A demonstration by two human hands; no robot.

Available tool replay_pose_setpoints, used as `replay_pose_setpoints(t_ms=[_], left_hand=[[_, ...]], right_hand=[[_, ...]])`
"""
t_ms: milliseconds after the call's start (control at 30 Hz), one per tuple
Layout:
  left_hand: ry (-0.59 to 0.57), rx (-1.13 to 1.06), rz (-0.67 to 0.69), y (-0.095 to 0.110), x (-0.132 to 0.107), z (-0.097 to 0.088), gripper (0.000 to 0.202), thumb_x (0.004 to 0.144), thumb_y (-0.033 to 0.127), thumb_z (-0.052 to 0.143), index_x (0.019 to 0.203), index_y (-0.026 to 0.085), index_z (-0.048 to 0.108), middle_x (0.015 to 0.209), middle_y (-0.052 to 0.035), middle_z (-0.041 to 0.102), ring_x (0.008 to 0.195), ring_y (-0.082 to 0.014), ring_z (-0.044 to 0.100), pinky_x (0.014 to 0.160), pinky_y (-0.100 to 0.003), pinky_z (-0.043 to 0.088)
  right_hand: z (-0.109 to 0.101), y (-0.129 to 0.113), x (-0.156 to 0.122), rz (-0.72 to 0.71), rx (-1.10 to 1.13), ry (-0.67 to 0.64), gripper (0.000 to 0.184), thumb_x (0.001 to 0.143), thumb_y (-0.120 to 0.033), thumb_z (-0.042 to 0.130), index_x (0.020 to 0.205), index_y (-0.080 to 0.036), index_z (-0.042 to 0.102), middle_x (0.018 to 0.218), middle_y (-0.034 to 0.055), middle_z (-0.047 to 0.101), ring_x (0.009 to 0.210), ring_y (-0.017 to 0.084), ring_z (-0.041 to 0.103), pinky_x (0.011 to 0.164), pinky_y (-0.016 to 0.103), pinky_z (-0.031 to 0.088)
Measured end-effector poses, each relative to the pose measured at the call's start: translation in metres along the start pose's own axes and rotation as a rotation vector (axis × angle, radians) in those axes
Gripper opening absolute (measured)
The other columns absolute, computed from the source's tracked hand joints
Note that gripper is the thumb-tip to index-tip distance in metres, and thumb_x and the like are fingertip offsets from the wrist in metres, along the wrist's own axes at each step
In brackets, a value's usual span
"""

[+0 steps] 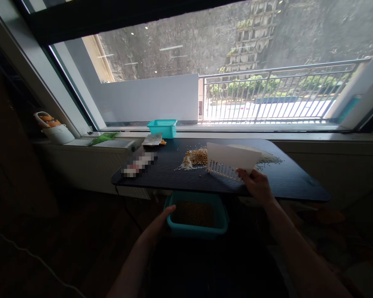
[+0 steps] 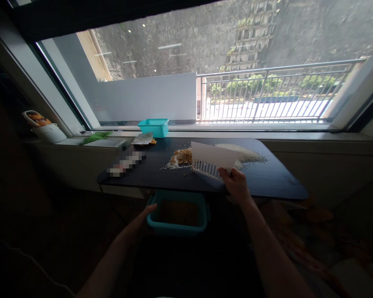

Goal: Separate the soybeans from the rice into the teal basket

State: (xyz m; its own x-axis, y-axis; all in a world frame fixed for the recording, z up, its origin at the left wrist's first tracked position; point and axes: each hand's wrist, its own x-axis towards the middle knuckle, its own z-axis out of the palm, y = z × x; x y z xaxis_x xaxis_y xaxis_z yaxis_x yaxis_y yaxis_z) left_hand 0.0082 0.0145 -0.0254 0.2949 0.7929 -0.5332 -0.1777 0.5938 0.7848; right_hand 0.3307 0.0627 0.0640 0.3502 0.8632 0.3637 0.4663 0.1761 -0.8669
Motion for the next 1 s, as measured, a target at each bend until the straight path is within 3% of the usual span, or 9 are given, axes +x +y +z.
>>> replay_pose_setpoints(t_ms=[167,267,400,500,567,700,800,1000], left_hand=[[-0.002,0.011,-0.005,0.000,0.000,0.000,0.065,0.075,0.056,0.056,0.130,0.021,0.049,0.133,-0.0123,0.052,0.120,-0.0342,0.049,0.081,-0.043,0.050],[0.020,0.018,-0.002,0.001,-0.001,0.000,0.067,0.075,0.056,0.057,0.130,0.020,0.048,0.131,-0.0127,0.054,0.117,-0.0341,0.051,0.078,-0.043,0.052],[-0.022,0.017,0.007,0.006,0.000,0.005,0.063,0.075,0.052,0.057,0.128,0.019,0.049,0.126,-0.0119,0.057,0.111,-0.0324,0.055,0.076,-0.042,0.053],[-0.054,0.025,0.005,0.009,0.003,0.013,0.062,0.076,0.053,0.056,0.126,0.017,0.050,0.117,-0.0114,0.062,0.102,-0.0299,0.060,0.074,-0.040,0.053],[-0.072,0.033,-0.009,0.010,0.005,0.019,0.062,0.076,0.054,0.054,0.126,0.017,0.049,0.111,-0.0107,0.064,0.098,-0.0287,0.061,0.072,-0.038,0.053],[-0.124,0.028,-0.011,0.010,0.005,0.027,0.061,0.078,0.052,0.052,0.128,0.018,0.047,0.109,-0.0102,0.065,0.097,-0.0288,0.062,0.072,-0.039,0.053],[-0.137,0.006,-0.004,0.010,0.003,0.028,0.061,0.078,0.051,0.053,0.129,0.017,0.047,0.115,-0.0119,0.063,0.100,-0.0302,0.061,0.073,-0.040,0.053],[-0.100,0.009,0.016,0.010,-0.002,0.025,0.061,0.078,0.050,0.053,0.128,0.015,0.050,0.121,-0.0131,0.060,0.106,-0.0328,0.058,0.075,-0.041,0.052]], right_hand=[[0.001,-0.003,0.000,0.016,0.027,-0.006,0.031,0.064,-0.047,0.065,0.057,-0.017,0.063,0.056,0.0033,0.062,0.056,0.017,0.056,0.054,0.028,0.043],[-0.006,-0.001,0.000,0.040,0.044,0.064,0.032,0.066,-0.049,0.062,0.060,-0.018,0.062,0.058,0.0036,0.063,0.058,0.018,0.057,0.057,0.030,0.044],[-0.039,0.002,-0.016,0.100,-0.116,0.302,0.031,0.067,-0.050,0.060,0.065,-0.020,0.061,0.062,0.0064,0.064,0.064,0.024,0.061,0.059,0.034,0.045],[-0.068,0.006,-0.040,0.035,-0.322,0.308,0.030,0.071,-0.051,0.056,0.063,-0.022,0.059,0.066,0.0105,0.066,0.071,0.029,0.063,0.062,0.037,0.046],[-0.074,0.009,-0.058,-0.012,-0.408,0.307,0.032,0.071,-0.052,0.057,0.061,-0.022,0.058,0.069,0.0128,0.067,0.073,0.031,0.064,0.065,0.038,0.047],[-0.055,0.011,-0.088,-0.158,-0.394,0.225,0.033,0.076,-0.050,0.052,0.076,-0.020,0.066,0.088,0.0136,0.071,0.084,0.030,0.065,0.073,0.037,0.048],[-0.033,0.003,-0.102,-0.205,-0.302,0.136,0.031,0.079,-0.048,0.052,0.080,-0.021,0.069,0.086,0.0106,0.072,0.080,0.027,0.066,0.071,0.035,0.050],[-0.007,-0.015,-0.094,-0.197,-0.172,0.041,0.029,0.078,-0.044,0.057,0.085,-0.020,0.072,0.085,0.0089,0.072,0.077,0.026,0.066,0.066,0.032,0.051]])
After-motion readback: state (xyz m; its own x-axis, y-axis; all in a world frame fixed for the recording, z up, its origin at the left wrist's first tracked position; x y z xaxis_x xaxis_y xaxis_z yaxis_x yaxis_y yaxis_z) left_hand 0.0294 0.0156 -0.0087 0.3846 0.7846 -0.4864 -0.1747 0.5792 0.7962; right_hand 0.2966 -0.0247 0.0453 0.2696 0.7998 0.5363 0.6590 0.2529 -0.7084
